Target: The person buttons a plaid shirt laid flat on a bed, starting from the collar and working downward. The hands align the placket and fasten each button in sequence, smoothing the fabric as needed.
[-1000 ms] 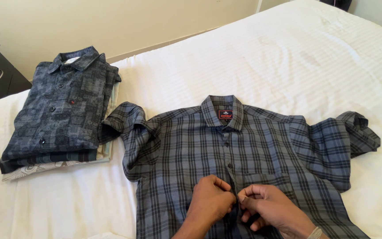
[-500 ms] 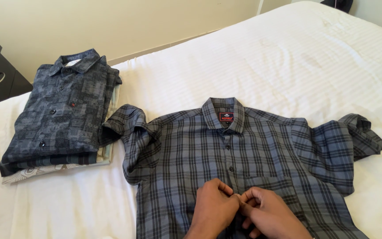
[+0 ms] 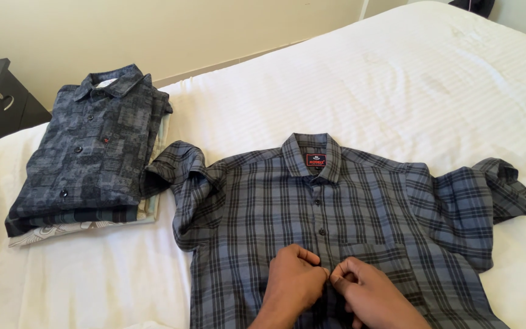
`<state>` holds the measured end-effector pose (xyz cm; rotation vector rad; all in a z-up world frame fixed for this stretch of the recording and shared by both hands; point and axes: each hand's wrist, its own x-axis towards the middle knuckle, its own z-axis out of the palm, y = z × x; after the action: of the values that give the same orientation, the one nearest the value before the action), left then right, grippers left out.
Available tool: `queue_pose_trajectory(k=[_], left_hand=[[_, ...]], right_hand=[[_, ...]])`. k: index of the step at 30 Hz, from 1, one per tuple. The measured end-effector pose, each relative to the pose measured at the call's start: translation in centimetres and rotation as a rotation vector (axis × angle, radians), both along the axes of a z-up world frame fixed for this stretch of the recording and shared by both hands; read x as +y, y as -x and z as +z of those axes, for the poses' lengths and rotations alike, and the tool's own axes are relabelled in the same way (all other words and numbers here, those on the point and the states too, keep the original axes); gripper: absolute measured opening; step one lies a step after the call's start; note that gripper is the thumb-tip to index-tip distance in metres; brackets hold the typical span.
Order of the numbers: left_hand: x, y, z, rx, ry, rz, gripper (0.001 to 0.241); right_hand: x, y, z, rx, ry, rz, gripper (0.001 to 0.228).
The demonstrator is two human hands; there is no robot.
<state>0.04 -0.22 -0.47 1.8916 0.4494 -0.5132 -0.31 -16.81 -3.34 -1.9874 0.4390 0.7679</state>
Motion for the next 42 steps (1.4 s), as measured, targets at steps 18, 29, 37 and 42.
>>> queue_pose_trajectory(k=[18,29,37,42], left_hand=[[-0.3,0.1,0.4,-0.034,-0.004,-0.074,0.036],[-0.7,-0.1,0.0,0.014,-0.037,-0.052,0.04],[-0.3,-0.6,1.2,0.029,-0.049,-0.089,0.042],[-0.2,-0.6,0.2,-0.022,-0.009,-0.11,0.042]], right_hand=[[-0.9,-0.6,-1.1,-0.131,0.116,0.16,0.012],[-0.6,-0.1,-0.6,-0.172,0.064,0.123,0.013],[-2.1,-1.3,-3.7,-0.266,0.105,0.25,0.012],[-1.4,-0.8,-1.8,-0.204,0.186,0.257,0.012]])
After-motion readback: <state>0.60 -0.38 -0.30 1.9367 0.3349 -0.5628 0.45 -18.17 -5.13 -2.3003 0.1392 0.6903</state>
